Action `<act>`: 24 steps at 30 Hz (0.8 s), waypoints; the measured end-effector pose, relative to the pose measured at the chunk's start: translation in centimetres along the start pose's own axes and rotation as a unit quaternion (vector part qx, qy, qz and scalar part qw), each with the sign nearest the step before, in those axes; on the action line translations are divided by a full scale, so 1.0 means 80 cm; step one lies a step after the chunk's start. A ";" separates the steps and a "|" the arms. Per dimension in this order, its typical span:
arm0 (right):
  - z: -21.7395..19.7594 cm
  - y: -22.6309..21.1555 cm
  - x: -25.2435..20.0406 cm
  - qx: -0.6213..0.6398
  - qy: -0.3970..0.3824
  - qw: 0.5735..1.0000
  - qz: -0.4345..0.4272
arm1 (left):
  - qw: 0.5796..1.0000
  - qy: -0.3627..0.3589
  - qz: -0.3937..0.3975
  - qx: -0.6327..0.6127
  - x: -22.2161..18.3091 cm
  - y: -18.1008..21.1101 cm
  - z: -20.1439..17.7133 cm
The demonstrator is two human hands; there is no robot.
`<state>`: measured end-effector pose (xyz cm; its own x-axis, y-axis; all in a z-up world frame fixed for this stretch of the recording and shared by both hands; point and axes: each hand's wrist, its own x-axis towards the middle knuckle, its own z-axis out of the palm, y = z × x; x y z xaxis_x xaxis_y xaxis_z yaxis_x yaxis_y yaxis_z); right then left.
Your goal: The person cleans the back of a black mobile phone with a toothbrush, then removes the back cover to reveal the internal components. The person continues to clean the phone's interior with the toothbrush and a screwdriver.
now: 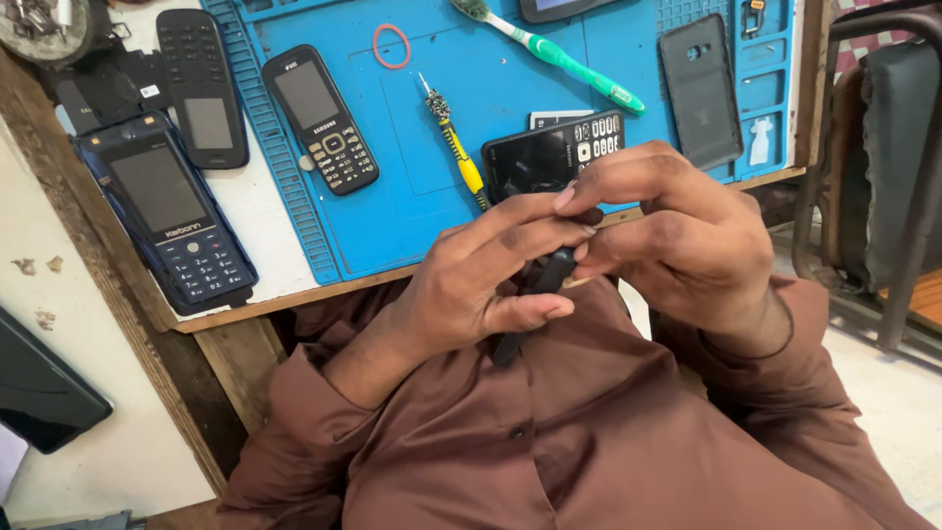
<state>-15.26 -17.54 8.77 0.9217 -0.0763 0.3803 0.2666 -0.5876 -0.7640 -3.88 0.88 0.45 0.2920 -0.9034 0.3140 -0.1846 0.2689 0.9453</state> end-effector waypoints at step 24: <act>0.005 0.008 -0.007 0.013 0.003 1.000 -0.027 | 1.000 0.019 0.013 0.005 0.001 -0.005 0.002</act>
<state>-15.50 -17.56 7.83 0.9047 -0.0496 0.4232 0.3223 -0.5701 -0.7557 -3.96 0.63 0.11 0.3225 -0.8826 0.3421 -0.2021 0.2889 0.9358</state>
